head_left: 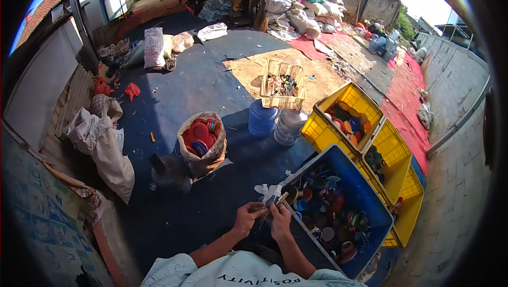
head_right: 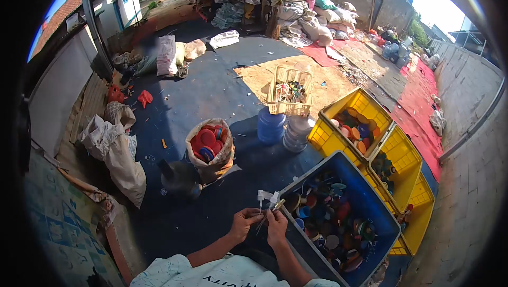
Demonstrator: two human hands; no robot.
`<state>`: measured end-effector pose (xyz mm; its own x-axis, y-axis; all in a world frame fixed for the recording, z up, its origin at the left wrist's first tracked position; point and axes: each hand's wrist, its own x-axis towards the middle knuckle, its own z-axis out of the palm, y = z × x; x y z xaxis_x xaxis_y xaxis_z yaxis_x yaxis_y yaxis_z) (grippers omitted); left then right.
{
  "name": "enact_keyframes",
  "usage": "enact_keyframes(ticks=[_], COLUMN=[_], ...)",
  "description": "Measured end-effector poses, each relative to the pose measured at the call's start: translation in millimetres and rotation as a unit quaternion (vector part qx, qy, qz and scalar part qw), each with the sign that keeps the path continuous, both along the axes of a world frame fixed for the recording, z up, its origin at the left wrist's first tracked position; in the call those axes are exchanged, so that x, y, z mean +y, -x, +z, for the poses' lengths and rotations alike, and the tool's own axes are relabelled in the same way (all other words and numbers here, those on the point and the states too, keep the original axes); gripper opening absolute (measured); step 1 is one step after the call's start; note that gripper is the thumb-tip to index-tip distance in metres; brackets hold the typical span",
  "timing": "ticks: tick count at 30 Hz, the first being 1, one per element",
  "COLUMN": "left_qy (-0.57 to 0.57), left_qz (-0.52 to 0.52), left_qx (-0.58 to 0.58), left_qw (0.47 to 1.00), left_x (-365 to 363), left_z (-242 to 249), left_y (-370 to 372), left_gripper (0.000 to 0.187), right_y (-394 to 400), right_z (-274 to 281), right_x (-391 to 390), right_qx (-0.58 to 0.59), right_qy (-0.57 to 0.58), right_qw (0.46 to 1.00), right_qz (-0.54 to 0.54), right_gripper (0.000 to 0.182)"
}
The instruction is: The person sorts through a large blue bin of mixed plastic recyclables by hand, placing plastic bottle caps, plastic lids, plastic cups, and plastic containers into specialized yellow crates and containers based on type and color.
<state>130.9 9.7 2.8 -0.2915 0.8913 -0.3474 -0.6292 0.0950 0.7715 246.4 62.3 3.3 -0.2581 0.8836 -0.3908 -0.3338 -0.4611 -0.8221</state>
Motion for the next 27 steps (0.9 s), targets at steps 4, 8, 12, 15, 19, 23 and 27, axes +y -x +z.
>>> enact_keyframes(ticks=[4,8,12,15,19,23,27], left_qy=[0.015,0.049,0.080,0.093,0.140,0.158,0.161], left_qz=[0.085,0.151,0.198,0.204,0.185,0.153,0.123], left_qx=[-0.004,-0.021,-0.055,-0.072,-0.067,-0.050,-0.041], left_qw=[0.996,0.987,0.975,0.972,0.970,0.974,0.978], left_x=[-30,-45,-33,-7,42,114,212], left_z=[-3,-10,-15,-23,-35,-46,-41], left_y=[89,145,169,179,192,214,238], left_gripper=[0.020,0.018,0.015,0.014,0.014,0.015,0.018], right_y=[73,113,140,157,176,192,193], right_z=[7,-11,-8,-17,-36,-50,-49], right_x=[-7,7,29,56,103,175,262], right_qx=[-0.011,-0.065,-0.114,-0.108,-0.130,-0.138,-0.117], right_qy=[0.065,0.001,-0.029,-0.008,-0.002,-0.024,-0.055], right_qw=[0.995,0.990,0.981,0.982,0.980,0.979,0.984], right_qz=[0.068,0.128,0.152,0.155,0.149,0.148,0.121], right_gripper=[0.010,0.013,0.016,0.013,0.010,0.012,0.017])
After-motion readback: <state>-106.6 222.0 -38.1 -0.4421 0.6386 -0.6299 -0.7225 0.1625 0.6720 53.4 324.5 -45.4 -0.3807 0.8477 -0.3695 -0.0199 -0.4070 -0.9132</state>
